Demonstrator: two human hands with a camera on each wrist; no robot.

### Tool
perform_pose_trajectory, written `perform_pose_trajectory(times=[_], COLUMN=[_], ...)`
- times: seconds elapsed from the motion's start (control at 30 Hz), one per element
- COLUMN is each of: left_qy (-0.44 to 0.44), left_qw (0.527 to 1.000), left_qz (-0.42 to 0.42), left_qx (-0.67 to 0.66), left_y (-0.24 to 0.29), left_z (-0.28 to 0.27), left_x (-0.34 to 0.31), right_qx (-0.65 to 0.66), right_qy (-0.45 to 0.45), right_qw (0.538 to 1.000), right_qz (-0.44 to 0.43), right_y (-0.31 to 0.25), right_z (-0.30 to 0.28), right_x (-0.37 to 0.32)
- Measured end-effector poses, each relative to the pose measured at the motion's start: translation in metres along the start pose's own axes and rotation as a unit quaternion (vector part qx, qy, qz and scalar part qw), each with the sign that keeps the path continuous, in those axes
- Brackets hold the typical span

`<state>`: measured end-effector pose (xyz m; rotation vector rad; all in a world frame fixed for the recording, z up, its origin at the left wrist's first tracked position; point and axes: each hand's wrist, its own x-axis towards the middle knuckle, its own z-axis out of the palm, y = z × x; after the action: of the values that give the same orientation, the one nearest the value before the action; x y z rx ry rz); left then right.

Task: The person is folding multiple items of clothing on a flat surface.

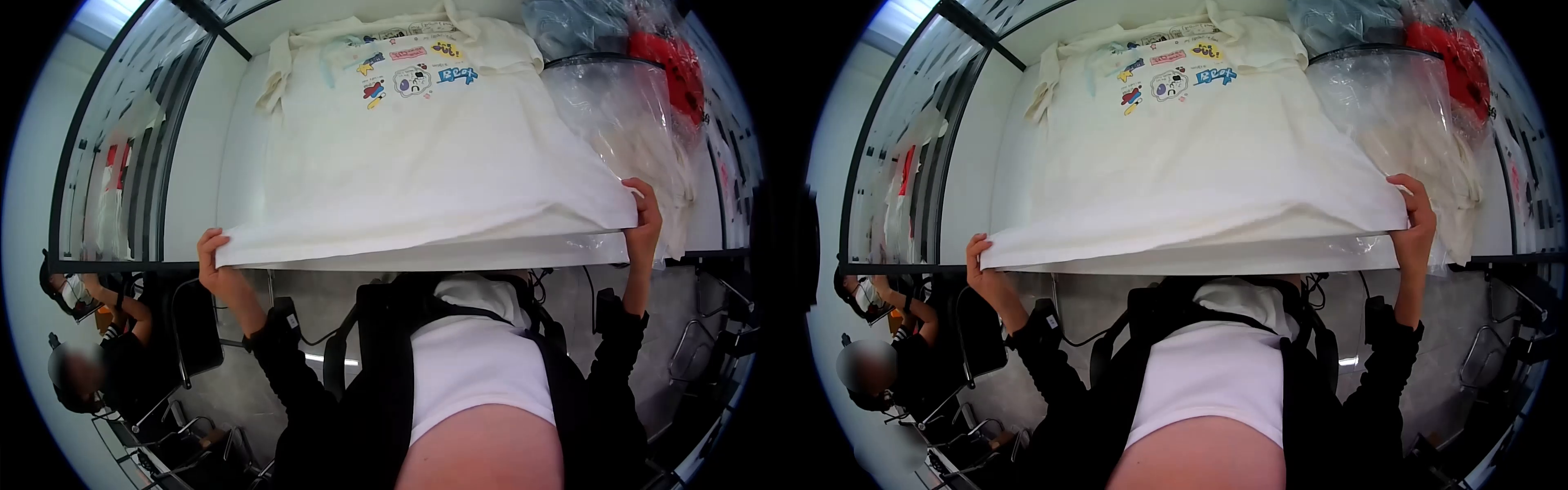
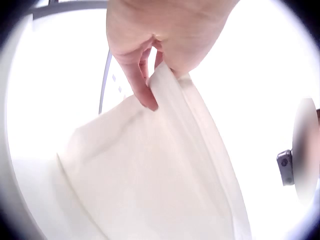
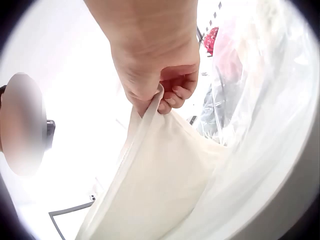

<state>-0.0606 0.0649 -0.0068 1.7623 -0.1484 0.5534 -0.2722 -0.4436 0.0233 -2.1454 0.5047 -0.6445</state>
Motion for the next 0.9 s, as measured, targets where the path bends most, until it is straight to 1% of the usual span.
perform_pose_trajectory(times=[0.07,0.1,0.13,0.2,0.27,0.3,0.33,0.4,0.43,0.47,0.53,0.57,0.6,0.63,0.67,0.7,0.73,0.77,0.8,0.83,0.9], left_qy=[-0.016,-0.035,-0.054,-0.152,-0.241,-0.280,-0.346,-0.451,-0.535,-0.583,-0.646,-0.625,-0.598,-0.584,-0.579,-0.579,-0.584,-0.595,-0.579,-0.566,-0.508], left_qw=[0.999,0.997,0.998,0.985,0.962,0.947,0.925,0.856,0.806,0.763,0.646,0.653,0.710,0.733,0.747,0.747,0.762,0.764,0.763,0.751,0.770], left_qz=[0.030,0.050,0.005,-0.004,-0.106,-0.147,-0.136,-0.236,-0.218,-0.180,-0.188,-0.172,-0.046,0.033,0.107,0.151,0.108,0.078,0.109,0.130,0.171], left_qx=[0.006,0.040,0.031,0.078,0.070,0.049,0.079,0.092,0.132,0.214,0.361,0.391,0.368,0.348,0.308,0.290,0.259,0.238,0.264,0.315,0.346], left_y=[0.013,0.003,0.003,-0.005,-0.004,-0.007,-0.003,0.010,0.009,0.011,0.042,0.049,0.048,0.062,0.058,0.057,0.057,0.051,0.030,0.010,-0.051], left_z=[-0.016,-0.028,-0.035,-0.051,-0.056,-0.057,-0.054,-0.050,-0.051,-0.049,-0.018,-0.004,0.008,0.029,0.049,0.075,0.100,0.126,0.151,0.171,0.201], left_x=[-0.005,-0.010,-0.020,-0.036,-0.048,-0.049,-0.045,-0.033,-0.020,-0.006,0.035,0.051,0.064,0.081,0.101,0.120,0.136,0.154,0.173,0.191,0.224], right_qx=[-0.029,-0.068,-0.107,-0.183,-0.161,-0.183,-0.183,-0.186,-0.216,-0.221,-0.294,-0.278,-0.262,-0.257,-0.252,-0.241,-0.266,-0.295,-0.300,-0.305,-0.320], right_qy=[0.020,0.001,-0.050,-0.146,-0.250,-0.307,-0.336,-0.393,-0.447,-0.448,-0.429,-0.425,-0.423,-0.418,-0.412,-0.392,-0.383,-0.374,-0.353,-0.333,-0.317], right_qw=[0.999,0.993,0.987,0.961,0.954,0.934,0.924,0.899,0.867,0.865,0.849,0.853,0.855,0.856,0.856,0.860,0.861,0.862,0.868,0.873,0.875], right_qz=[-0.040,-0.097,-0.113,-0.148,-0.035,0.007,-0.014,-0.060,-0.031,-0.053,-0.099,-0.123,-0.147,-0.164,-0.182,-0.222,-0.202,-0.175,-0.180,-0.185,-0.176], right_y=[-0.022,-0.018,-0.015,-0.009,-0.014,-0.021,-0.024,-0.033,-0.042,-0.058,-0.087,-0.094,-0.101,-0.105,-0.106,-0.108,-0.116,-0.114,-0.110,-0.104,-0.082], right_z=[0.000,-0.003,-0.006,-0.011,-0.010,-0.012,-0.016,-0.023,-0.030,-0.032,-0.031,-0.025,-0.017,-0.006,0.009,0.027,0.047,0.068,0.088,0.108,0.150], right_x=[-0.005,-0.010,-0.016,-0.028,-0.034,-0.031,-0.026,-0.012,0.002,0.016,0.051,0.071,0.093,0.116,0.139,0.163,0.183,0.205,0.225,0.242,0.270])
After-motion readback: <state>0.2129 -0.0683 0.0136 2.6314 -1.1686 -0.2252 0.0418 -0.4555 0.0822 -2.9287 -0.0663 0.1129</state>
